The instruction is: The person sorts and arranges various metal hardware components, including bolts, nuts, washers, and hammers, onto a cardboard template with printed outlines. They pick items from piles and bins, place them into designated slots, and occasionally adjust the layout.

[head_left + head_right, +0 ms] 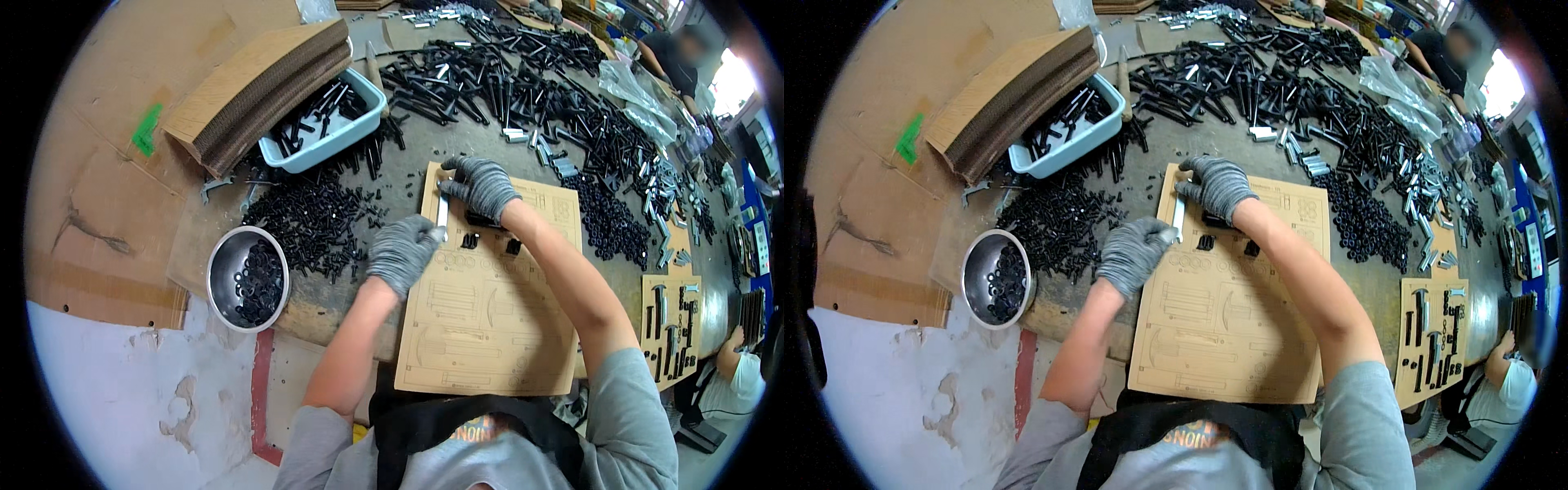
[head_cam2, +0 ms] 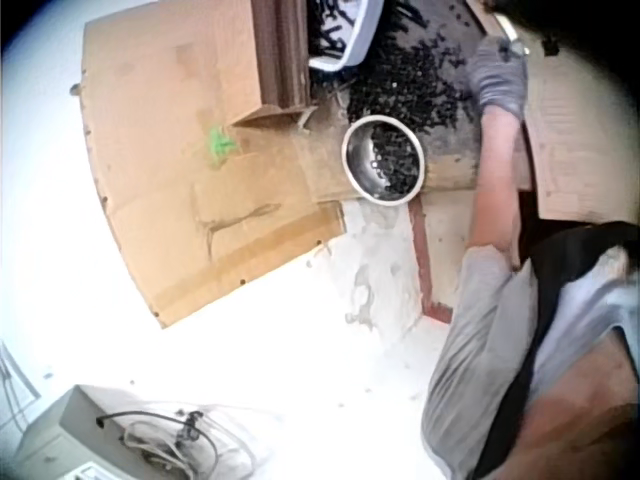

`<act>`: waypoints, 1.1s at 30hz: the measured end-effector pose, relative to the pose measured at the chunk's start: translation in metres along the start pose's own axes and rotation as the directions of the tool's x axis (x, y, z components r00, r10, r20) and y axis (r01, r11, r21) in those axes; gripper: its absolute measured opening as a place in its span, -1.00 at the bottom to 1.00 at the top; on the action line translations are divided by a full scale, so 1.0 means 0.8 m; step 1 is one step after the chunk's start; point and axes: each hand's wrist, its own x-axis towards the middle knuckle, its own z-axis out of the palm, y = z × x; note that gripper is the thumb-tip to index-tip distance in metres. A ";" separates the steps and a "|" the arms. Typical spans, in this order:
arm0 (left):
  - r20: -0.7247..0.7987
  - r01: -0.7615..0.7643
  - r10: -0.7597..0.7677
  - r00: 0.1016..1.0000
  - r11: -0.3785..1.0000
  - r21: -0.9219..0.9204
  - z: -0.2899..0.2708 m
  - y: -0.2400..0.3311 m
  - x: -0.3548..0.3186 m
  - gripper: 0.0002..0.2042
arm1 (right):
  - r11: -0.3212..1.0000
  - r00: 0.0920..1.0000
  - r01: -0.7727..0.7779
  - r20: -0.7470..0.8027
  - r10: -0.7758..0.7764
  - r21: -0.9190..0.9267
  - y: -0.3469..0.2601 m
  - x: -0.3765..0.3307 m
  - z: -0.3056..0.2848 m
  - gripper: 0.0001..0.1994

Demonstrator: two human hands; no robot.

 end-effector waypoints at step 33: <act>-0.467 -0.306 0.344 0.814 0.939 0.158 -0.094 -0.005 0.034 -0.83 | 0.577 0.917 -0.115 -0.137 0.375 0.808 0.109 -0.240 -0.164 -0.73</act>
